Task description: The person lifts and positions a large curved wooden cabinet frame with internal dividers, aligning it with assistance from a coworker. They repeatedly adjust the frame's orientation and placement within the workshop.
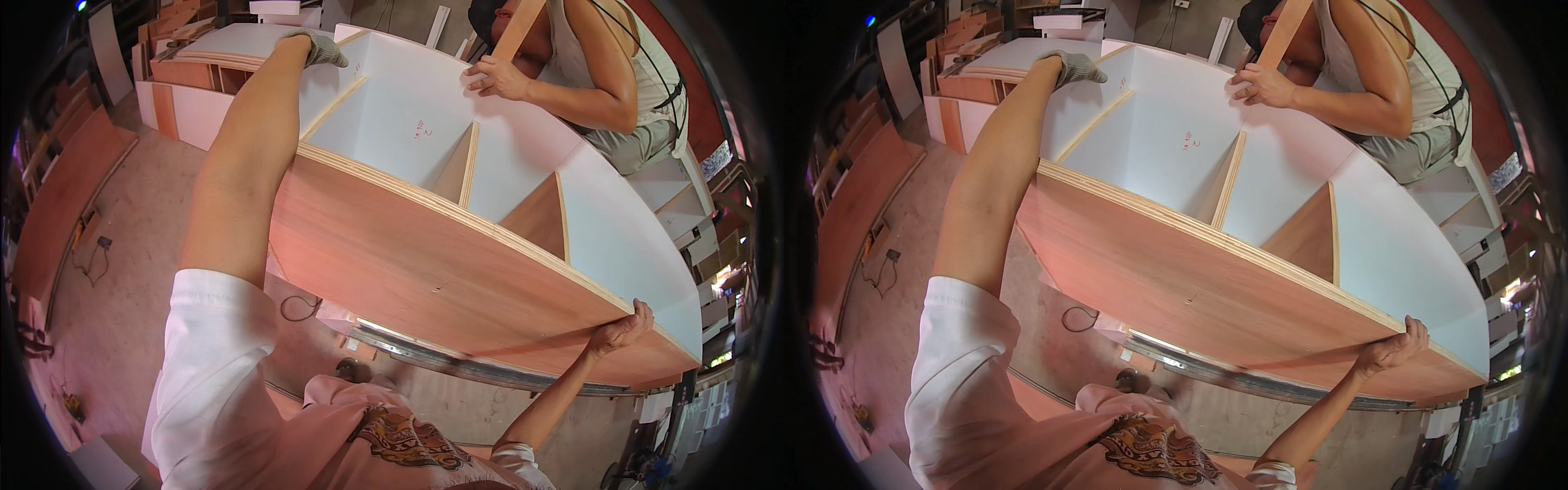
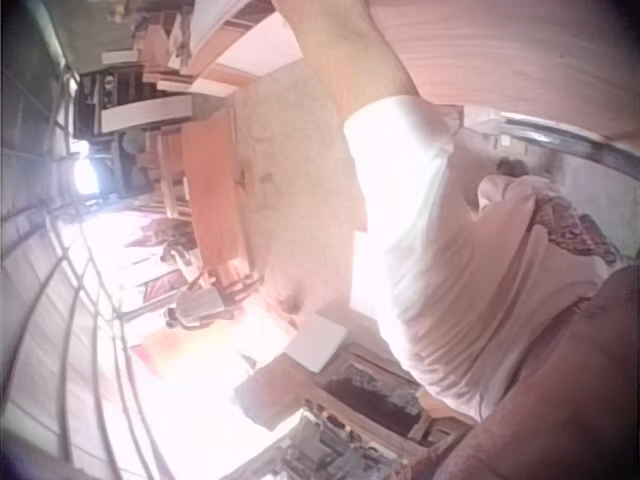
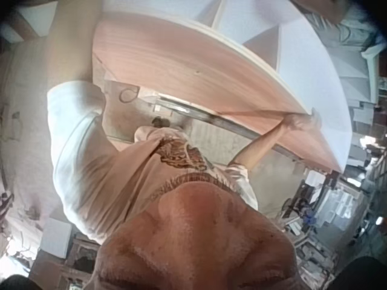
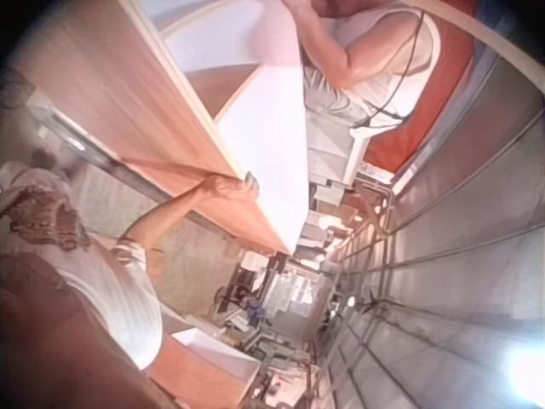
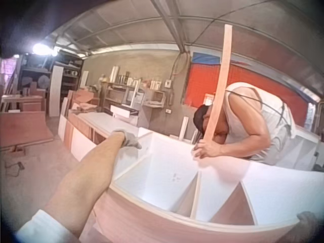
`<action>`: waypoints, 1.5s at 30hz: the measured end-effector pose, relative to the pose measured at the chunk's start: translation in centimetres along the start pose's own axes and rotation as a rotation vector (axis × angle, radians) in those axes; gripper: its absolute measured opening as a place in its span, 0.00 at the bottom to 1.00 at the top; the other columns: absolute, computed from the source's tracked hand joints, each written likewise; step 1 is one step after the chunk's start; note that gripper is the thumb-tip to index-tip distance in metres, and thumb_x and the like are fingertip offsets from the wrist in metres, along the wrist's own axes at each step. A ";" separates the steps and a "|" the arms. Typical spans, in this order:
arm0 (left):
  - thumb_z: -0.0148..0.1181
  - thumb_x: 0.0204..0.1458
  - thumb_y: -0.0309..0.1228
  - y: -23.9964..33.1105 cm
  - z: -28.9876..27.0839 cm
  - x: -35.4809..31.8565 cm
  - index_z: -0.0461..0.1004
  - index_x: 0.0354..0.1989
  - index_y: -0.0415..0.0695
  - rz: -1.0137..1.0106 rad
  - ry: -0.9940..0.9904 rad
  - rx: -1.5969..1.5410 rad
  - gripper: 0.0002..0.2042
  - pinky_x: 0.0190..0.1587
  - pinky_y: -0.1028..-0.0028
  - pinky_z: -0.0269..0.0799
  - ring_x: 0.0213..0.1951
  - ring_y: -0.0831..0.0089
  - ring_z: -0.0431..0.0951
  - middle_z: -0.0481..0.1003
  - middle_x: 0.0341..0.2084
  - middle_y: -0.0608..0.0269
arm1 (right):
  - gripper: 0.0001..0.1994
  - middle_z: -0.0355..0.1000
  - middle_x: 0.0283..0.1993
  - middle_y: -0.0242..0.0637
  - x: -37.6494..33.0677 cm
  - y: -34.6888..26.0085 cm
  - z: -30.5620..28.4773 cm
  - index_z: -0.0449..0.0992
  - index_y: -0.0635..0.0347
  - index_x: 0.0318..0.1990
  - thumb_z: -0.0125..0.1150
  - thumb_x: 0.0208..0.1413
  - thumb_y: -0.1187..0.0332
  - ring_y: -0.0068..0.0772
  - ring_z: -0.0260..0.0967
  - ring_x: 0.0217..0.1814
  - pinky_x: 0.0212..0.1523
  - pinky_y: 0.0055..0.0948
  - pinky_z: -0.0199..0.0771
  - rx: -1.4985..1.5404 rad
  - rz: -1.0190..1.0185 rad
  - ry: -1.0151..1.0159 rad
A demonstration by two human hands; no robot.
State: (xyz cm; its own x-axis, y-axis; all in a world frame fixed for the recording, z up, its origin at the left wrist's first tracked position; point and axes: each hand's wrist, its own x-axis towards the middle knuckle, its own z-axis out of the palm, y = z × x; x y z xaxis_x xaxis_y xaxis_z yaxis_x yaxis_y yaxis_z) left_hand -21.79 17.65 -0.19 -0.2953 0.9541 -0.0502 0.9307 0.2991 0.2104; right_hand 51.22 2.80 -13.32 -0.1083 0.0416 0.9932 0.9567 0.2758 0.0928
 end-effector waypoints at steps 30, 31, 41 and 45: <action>0.65 0.54 0.58 -9.9 3.1 12.2 0.80 0.59 0.45 0.257 0.079 -0.017 0.32 0.65 0.59 0.67 0.59 0.57 0.76 0.81 0.54 0.53 | 0.20 0.75 0.47 0.47 1.1 -1.1 0.1 0.78 0.67 0.44 0.40 0.74 0.61 0.52 0.68 0.55 0.65 0.53 0.61 0.088 0.036 0.069; 0.64 0.58 0.51 -15.1 1.3 12.5 0.79 0.59 0.44 0.384 -0.016 -0.220 0.28 0.64 0.62 0.68 0.58 0.62 0.76 0.80 0.55 0.57 | 0.20 0.75 0.47 0.47 0.8 -1.6 1.3 0.79 0.66 0.43 0.41 0.73 0.60 0.52 0.68 0.55 0.65 0.54 0.60 0.139 0.071 0.088; 0.66 0.56 0.49 -5.8 1.3 8.6 0.74 0.60 0.28 0.097 -0.088 -0.260 0.34 0.59 0.59 0.68 0.54 0.58 0.75 0.78 0.52 0.48 | 0.18 0.73 0.44 0.41 1.7 -1.7 -1.3 0.78 0.60 0.41 0.43 0.73 0.58 0.48 0.69 0.53 0.70 0.55 0.53 0.053 0.143 0.021; 0.66 0.56 0.49 -4.5 1.8 9.1 0.74 0.59 0.29 0.111 -0.091 -0.317 0.34 0.58 0.59 0.68 0.52 0.59 0.75 0.78 0.50 0.49 | 0.18 0.73 0.43 0.39 1.7 -1.6 -1.2 0.78 0.59 0.40 0.46 0.71 0.57 0.47 0.69 0.52 0.68 0.56 0.56 0.075 0.158 0.036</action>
State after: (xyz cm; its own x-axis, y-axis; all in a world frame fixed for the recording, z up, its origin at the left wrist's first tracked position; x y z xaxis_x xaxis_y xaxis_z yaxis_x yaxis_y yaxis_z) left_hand -28.32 25.00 -3.34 -0.1624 0.9823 -0.0936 0.8384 0.1874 0.5119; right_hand 49.86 1.32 -11.73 0.0529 0.0562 0.9970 0.9382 0.3391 -0.0688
